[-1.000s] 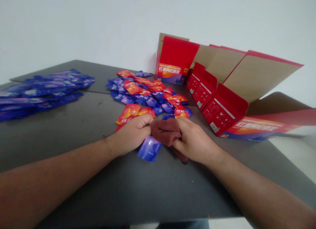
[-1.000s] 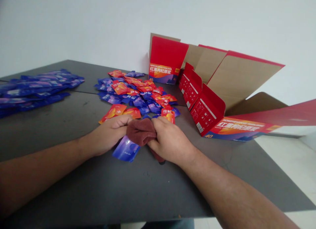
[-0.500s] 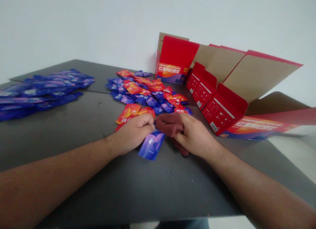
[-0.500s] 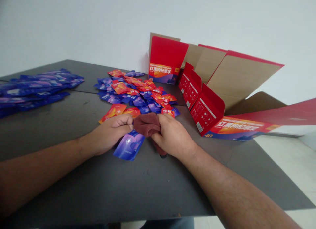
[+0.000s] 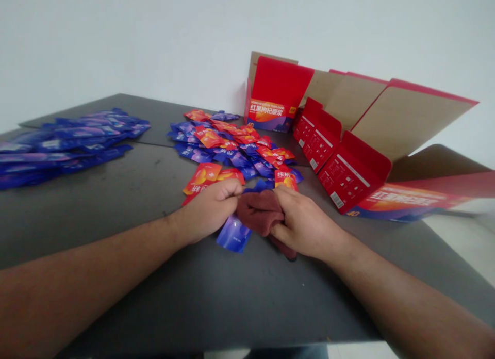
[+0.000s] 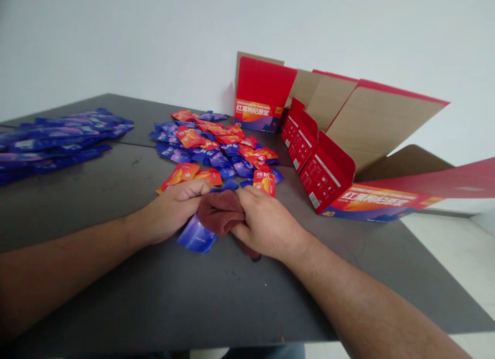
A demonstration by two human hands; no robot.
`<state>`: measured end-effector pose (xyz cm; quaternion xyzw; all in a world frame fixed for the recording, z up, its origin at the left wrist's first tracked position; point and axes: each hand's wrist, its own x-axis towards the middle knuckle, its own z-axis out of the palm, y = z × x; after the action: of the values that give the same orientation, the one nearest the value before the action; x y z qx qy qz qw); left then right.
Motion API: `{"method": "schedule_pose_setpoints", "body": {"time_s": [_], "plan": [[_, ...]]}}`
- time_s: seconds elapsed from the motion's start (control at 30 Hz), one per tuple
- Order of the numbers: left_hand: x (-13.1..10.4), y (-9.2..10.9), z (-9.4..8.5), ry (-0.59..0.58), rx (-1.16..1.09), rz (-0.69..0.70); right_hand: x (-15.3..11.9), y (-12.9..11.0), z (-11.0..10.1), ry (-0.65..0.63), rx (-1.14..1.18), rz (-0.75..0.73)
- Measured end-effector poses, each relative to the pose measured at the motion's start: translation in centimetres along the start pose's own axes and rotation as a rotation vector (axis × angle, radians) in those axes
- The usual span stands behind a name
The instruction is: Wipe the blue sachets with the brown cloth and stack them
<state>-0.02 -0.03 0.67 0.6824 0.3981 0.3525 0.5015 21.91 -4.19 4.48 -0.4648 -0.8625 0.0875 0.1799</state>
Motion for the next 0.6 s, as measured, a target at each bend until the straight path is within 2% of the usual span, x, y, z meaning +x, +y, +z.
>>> {"method": "schedule_pose_setpoints", "body": {"time_s": [0.07,0.23,0.43,0.6], "plan": [[0.0,-0.01,-0.01,0.004,-0.001,-0.002,-0.04,0.01,0.0,-0.009,0.008,-0.016],[-0.06,-0.13,-0.03,-0.008,-0.026,-0.012,0.03,0.22,0.0,0.067,-0.039,0.079],[0.02,-0.07,-0.04,0.011,0.012,0.026,-0.27,-0.45,0.05,-0.055,0.02,-0.097],[0.03,-0.09,0.04,0.041,-0.023,-0.004,-0.18,-0.46,0.07,0.005,-0.034,0.0]]}}
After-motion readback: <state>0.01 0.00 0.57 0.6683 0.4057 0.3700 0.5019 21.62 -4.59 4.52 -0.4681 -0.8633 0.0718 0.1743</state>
